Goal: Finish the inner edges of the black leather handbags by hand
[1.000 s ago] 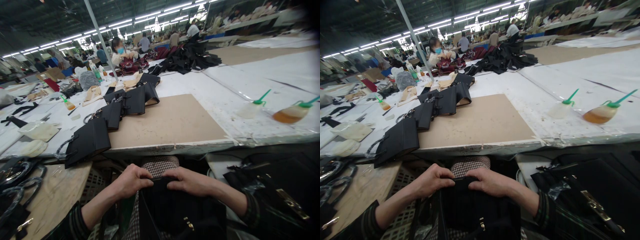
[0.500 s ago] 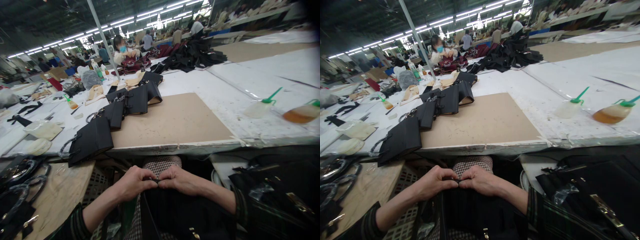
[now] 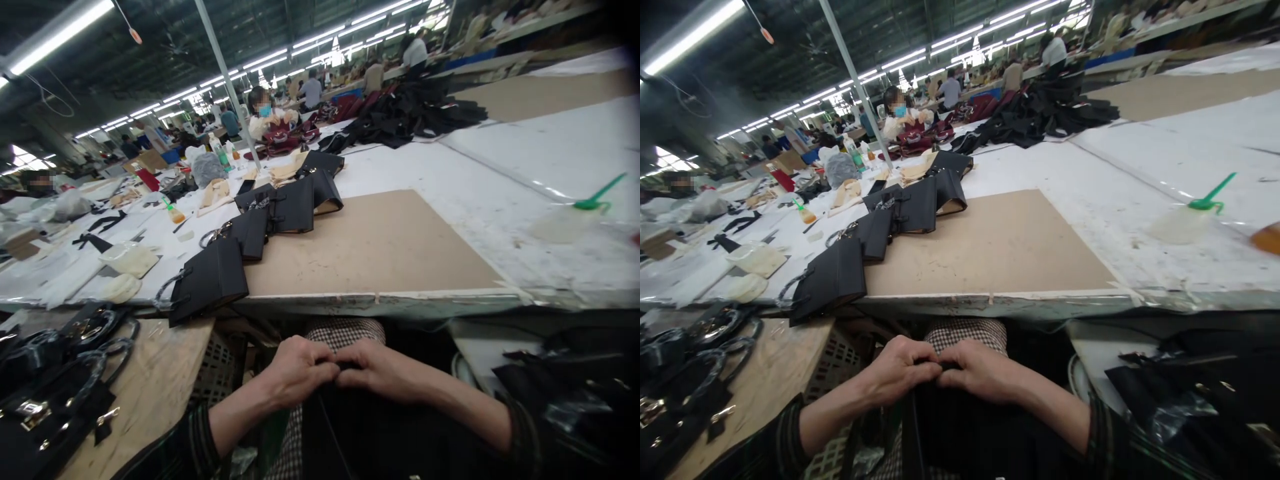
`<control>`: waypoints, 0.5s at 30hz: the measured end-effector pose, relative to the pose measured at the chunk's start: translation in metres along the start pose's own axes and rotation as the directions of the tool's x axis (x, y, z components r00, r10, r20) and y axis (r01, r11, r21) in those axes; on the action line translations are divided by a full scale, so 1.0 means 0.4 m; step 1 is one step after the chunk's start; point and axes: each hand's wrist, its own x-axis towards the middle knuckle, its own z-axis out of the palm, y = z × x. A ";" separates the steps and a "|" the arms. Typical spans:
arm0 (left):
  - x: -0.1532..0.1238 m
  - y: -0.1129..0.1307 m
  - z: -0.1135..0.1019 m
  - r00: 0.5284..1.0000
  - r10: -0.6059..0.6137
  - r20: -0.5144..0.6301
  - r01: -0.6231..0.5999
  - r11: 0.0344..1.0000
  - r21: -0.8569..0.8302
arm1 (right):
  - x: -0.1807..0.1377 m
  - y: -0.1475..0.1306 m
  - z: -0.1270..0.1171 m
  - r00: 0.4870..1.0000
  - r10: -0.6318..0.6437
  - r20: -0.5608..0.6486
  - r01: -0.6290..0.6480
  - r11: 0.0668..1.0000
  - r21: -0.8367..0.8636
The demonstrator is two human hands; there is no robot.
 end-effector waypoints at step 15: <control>-0.009 -0.020 -0.048 0.983 -0.112 0.148 0.128 0.987 -0.102 | -0.005 0.004 0.009 0.996 0.085 0.012 -0.086 0.990 0.110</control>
